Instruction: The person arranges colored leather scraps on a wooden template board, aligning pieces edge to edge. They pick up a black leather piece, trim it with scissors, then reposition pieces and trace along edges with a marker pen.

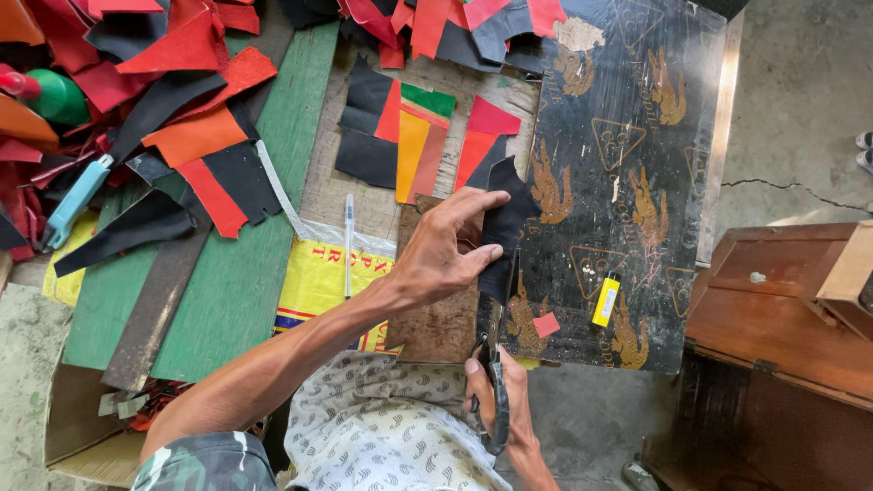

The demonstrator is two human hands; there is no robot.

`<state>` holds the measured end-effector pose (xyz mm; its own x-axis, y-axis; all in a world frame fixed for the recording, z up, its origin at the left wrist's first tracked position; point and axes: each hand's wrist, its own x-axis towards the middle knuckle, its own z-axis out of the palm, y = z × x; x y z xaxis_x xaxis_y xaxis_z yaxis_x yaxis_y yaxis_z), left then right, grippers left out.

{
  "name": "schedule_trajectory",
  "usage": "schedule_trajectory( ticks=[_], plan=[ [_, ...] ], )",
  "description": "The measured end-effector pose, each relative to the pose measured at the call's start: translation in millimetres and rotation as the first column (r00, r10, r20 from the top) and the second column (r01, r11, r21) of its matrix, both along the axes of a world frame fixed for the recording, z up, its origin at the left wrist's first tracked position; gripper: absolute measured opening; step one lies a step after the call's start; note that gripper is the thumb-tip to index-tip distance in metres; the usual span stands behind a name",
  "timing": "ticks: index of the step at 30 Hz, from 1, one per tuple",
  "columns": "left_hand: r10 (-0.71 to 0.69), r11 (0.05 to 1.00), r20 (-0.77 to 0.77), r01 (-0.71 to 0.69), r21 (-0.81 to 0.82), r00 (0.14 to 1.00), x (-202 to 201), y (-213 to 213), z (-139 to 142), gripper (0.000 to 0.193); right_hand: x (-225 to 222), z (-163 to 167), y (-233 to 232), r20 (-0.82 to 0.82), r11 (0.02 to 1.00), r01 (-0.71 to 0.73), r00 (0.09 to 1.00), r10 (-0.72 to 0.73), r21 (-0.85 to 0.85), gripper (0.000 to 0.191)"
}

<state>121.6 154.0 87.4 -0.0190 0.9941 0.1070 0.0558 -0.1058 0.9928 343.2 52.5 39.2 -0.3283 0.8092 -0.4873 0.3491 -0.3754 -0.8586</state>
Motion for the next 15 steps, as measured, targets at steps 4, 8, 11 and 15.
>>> schedule_trajectory(
  ticks=[4, 8, 11, 15],
  plan=[
    [0.002, 1.0, 0.063, 0.0, -0.029, 0.998, -1.2, 0.9, -0.2, 0.06, 4.9, -2.3, 0.1, 0.05, 0.999, 0.011, 0.999, -0.009, -0.036, 0.025],
    [0.009, 0.998, 0.037, -0.007, -0.056, 0.999, -1.0, 1.3, 0.9, 0.061, 7.3, -6.4, -1.3, 0.02, 1.0, -0.004, 1.0, 0.004, 0.016, 0.025],
    [0.009, 0.998, 0.045, -0.007, -0.055, 0.999, -0.9, 1.0, 1.7, 0.062, 9.0, -9.9, -3.6, -0.025, 1.0, 0.019, 1.0, -0.019, 0.009, 0.02],
    [0.012, 0.997, 0.022, -0.01, -0.074, 1.0, -1.2, 1.4, 1.3, 0.063, 11.4, -13.1, -4.8, -0.04, 1.0, 0.016, 0.999, -0.015, 0.016, 0.017]
  ],
)
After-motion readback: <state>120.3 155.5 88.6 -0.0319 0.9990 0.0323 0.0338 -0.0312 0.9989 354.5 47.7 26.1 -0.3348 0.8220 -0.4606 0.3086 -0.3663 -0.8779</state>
